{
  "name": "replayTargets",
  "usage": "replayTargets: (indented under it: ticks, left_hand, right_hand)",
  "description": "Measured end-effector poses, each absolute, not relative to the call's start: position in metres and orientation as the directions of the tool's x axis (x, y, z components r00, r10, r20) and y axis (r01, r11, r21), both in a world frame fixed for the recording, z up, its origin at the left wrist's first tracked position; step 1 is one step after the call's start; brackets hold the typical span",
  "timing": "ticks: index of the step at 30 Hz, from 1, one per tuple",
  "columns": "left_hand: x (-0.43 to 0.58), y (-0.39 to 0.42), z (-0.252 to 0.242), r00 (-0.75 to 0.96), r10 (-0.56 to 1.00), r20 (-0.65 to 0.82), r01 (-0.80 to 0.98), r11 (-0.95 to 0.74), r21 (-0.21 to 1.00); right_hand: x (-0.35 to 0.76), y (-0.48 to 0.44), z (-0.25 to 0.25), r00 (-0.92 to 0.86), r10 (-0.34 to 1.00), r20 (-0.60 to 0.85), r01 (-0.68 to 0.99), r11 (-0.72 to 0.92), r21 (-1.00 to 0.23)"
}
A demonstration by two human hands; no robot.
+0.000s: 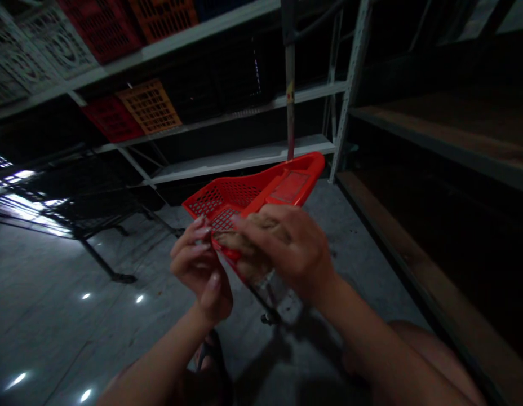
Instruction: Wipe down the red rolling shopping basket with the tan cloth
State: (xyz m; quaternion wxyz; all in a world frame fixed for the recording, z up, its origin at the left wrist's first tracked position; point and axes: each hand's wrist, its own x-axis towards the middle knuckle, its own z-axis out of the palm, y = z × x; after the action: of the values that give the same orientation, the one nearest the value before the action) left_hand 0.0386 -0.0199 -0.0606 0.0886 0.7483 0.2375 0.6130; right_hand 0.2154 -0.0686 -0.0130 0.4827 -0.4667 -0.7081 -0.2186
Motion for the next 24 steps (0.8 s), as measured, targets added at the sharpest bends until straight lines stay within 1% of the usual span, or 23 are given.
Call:
replayTargets:
  ticks: [1,2,3,4,5,6,7,8,10,12,13,14,15,17,19,20,22,24]
  left_hand:
    - [0.038,-0.018,-0.055,0.119,0.479,0.87,0.228,-0.866,0.445]
    - [0.037,-0.015,-0.048,0.162,0.495,0.854,0.232,-0.86,0.454]
    - [0.037,-0.012,-0.041,0.251,0.505,0.826,0.256,-0.857,0.447]
    - [0.037,-0.01,-0.036,0.364,0.506,0.782,0.298,-0.859,0.417]
    - [0.037,-0.007,-0.032,0.429,0.492,0.758,0.331,-0.866,0.375]
    - [0.037,-0.005,-0.031,0.448,0.473,0.759,0.355,-0.873,0.335]
    - [0.038,-0.003,-0.031,0.434,0.453,0.778,0.372,-0.877,0.303]
    - [0.039,-0.001,-0.032,0.407,0.432,0.805,0.381,-0.881,0.28]
    - [0.04,0.004,-0.037,0.366,0.375,0.852,0.38,-0.896,0.23]
    - [0.039,0.008,-0.041,0.332,0.325,0.885,0.366,-0.909,0.197]
    - [0.037,0.011,-0.042,0.326,0.319,0.89,0.359,-0.913,0.196]
    - [0.036,0.013,-0.043,0.33,0.326,0.886,0.353,-0.913,0.204]
    - [0.034,0.014,-0.043,0.337,0.339,0.878,0.347,-0.912,0.219]
    - [0.031,0.017,-0.042,0.348,0.358,0.866,0.331,-0.911,0.244]
    - [0.031,0.018,-0.043,0.335,0.363,0.869,0.32,-0.912,0.257]
    - [0.031,0.018,-0.043,0.319,0.365,0.875,0.322,-0.91,0.262]
    - [0.035,0.019,-0.046,0.274,0.366,0.889,0.34,-0.902,0.267]
    - [0.041,0.021,-0.049,0.22,0.37,0.903,0.374,-0.887,0.272]
  right_hand:
    - [0.228,-0.058,-0.015,0.025,0.452,0.892,0.894,0.389,-0.222]
    - [0.24,-0.048,-0.018,0.149,0.449,0.881,0.897,0.314,-0.311]
    - [0.248,-0.038,-0.021,0.25,0.445,0.86,0.881,0.264,-0.392]
    - [0.251,-0.031,-0.025,0.312,0.44,0.842,0.857,0.253,-0.45]
    - [0.25,-0.026,-0.029,0.335,0.436,0.835,0.832,0.279,-0.48]
    - [0.243,-0.023,-0.033,0.323,0.416,0.85,0.81,0.343,-0.476]
    - [0.233,-0.024,-0.037,0.281,0.387,0.878,0.788,0.429,-0.441]
    - [0.222,-0.026,-0.039,0.213,0.355,0.91,0.765,0.519,-0.382]
    - [0.201,-0.029,-0.043,0.032,0.27,0.962,0.709,0.672,-0.212]
    - [0.198,-0.025,-0.044,-0.107,0.189,0.976,0.676,0.734,-0.068]
    - [0.205,-0.018,-0.045,-0.13,0.174,0.976,0.686,0.727,-0.038]
    - [0.216,-0.007,-0.046,-0.109,0.178,0.978,0.713,0.699,-0.048]
    - [0.231,0.005,-0.048,-0.044,0.212,0.976,0.746,0.657,-0.109]
    - [0.265,0.034,-0.052,0.203,0.313,0.928,0.775,0.528,-0.348]
    - [0.291,0.062,-0.056,0.471,0.378,0.797,0.704,0.384,-0.597]
    - [0.299,0.074,-0.057,0.562,0.383,0.733,0.654,0.337,-0.677]
    - [0.302,0.089,-0.061,0.662,0.381,0.645,0.579,0.287,-0.764]
    - [0.289,0.092,-0.064,0.702,0.377,0.604,0.536,0.279,-0.797]
